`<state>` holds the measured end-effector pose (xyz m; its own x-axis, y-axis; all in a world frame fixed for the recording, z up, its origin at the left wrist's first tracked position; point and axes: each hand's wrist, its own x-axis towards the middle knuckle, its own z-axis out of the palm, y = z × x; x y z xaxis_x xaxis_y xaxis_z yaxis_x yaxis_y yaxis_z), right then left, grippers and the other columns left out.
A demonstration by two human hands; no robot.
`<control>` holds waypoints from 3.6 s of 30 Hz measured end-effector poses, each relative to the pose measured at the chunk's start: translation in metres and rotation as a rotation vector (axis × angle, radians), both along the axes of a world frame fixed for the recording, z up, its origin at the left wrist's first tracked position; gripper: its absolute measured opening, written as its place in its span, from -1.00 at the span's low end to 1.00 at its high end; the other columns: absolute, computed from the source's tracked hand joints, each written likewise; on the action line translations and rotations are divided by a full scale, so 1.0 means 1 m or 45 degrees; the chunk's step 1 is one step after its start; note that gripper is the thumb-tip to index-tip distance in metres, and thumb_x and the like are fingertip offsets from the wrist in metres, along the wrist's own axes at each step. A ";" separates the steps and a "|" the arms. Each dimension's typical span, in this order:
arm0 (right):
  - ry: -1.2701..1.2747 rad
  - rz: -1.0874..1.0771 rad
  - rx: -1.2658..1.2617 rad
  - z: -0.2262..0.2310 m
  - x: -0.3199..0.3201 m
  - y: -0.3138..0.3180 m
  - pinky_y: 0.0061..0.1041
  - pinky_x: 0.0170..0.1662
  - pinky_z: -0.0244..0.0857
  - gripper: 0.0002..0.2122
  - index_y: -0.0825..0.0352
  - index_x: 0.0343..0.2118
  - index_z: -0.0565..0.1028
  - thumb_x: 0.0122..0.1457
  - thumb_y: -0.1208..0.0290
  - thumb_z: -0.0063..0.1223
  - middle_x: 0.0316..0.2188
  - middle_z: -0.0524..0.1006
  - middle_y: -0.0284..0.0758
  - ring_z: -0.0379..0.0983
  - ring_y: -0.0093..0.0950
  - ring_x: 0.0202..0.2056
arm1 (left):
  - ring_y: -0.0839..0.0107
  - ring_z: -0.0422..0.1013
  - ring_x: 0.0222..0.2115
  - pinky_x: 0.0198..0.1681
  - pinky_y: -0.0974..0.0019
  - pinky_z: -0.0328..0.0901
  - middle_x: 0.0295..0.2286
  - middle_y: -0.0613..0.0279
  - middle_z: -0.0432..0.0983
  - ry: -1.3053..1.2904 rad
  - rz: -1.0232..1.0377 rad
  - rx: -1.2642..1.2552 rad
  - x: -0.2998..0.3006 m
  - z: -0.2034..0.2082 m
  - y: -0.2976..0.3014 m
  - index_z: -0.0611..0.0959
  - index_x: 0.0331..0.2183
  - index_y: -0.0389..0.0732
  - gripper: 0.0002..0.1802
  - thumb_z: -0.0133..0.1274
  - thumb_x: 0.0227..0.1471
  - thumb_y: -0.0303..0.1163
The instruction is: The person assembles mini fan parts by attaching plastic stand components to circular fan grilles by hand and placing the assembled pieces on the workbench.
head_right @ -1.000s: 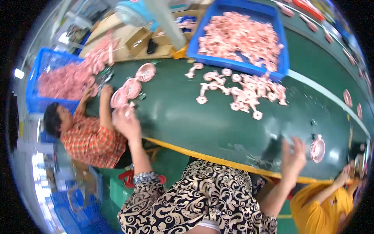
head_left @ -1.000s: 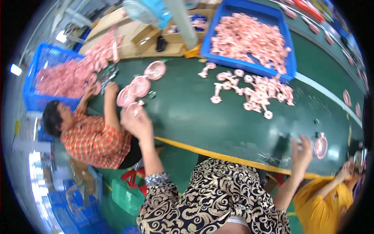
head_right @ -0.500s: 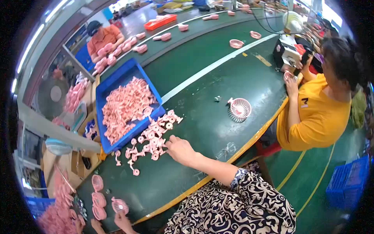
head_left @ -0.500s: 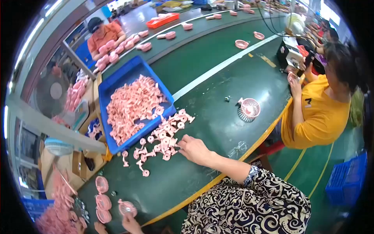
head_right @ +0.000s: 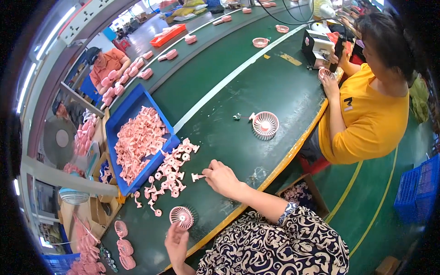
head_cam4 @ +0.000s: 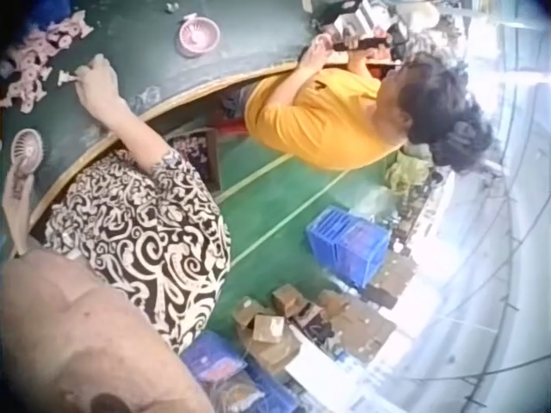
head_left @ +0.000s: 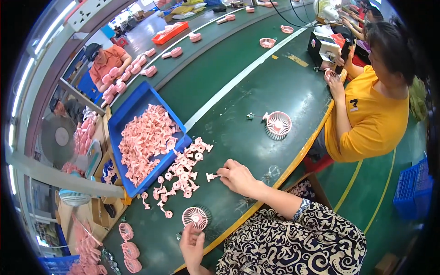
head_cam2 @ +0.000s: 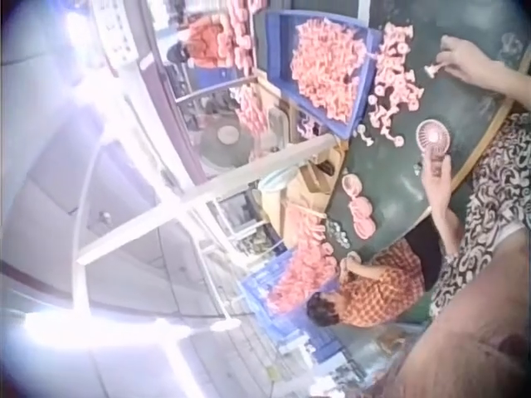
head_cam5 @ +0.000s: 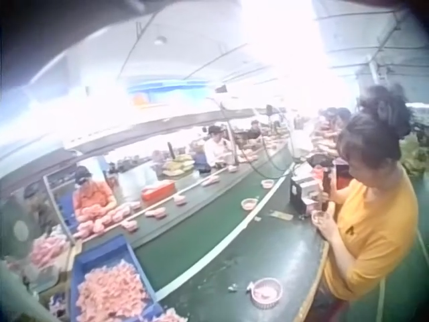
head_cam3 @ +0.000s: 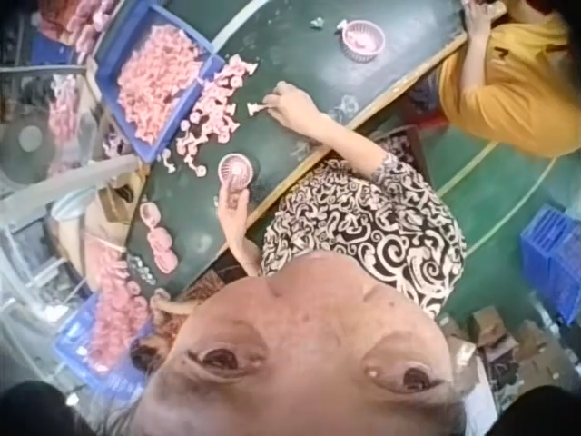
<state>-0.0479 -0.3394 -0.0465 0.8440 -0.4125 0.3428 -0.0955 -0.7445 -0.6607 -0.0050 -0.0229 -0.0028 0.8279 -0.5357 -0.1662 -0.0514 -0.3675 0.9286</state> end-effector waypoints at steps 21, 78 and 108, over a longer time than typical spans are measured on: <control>0.020 -0.003 -0.030 0.000 -0.010 -0.001 -0.22 -0.06 0.44 -0.71 0.38 -0.14 0.52 0.07 0.49 0.30 -0.23 0.42 -0.16 0.47 -0.16 -0.14 | -0.10 0.47 -0.09 -0.08 -0.03 0.36 -0.06 -0.06 0.48 -0.607 0.190 0.612 0.016 0.002 -0.016 0.35 0.27 -0.20 -0.19 0.18 -0.05 -0.57; 0.201 0.599 -0.371 0.025 0.004 0.101 -0.31 -0.36 0.47 -0.80 0.32 -0.26 0.55 0.08 0.45 0.31 -0.35 0.44 -0.26 0.54 -0.29 -0.31 | 0.06 0.48 -0.43 -0.31 0.08 0.36 -0.46 0.10 0.62 -0.574 0.229 0.325 0.009 -0.017 -0.017 0.67 -0.35 -0.22 -0.89 0.16 0.18 -0.40; 0.295 -0.253 -0.527 0.043 -0.052 -0.057 -0.24 -0.03 0.41 -0.68 0.39 -0.05 0.59 0.15 0.39 0.32 -0.03 0.54 -0.14 0.54 -0.12 -0.09 | -0.17 0.42 0.02 0.00 -0.09 0.41 0.06 -0.22 0.41 -1.060 0.952 1.067 0.190 -0.045 0.164 0.48 0.08 -0.36 -0.44 0.21 0.05 -0.40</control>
<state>-0.0998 -0.3959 -0.0037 0.8362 -0.4421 0.3246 -0.3707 -0.8918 -0.2594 0.1854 0.1410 -0.0473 0.8827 0.0844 0.4624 -0.0199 -0.9761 0.2162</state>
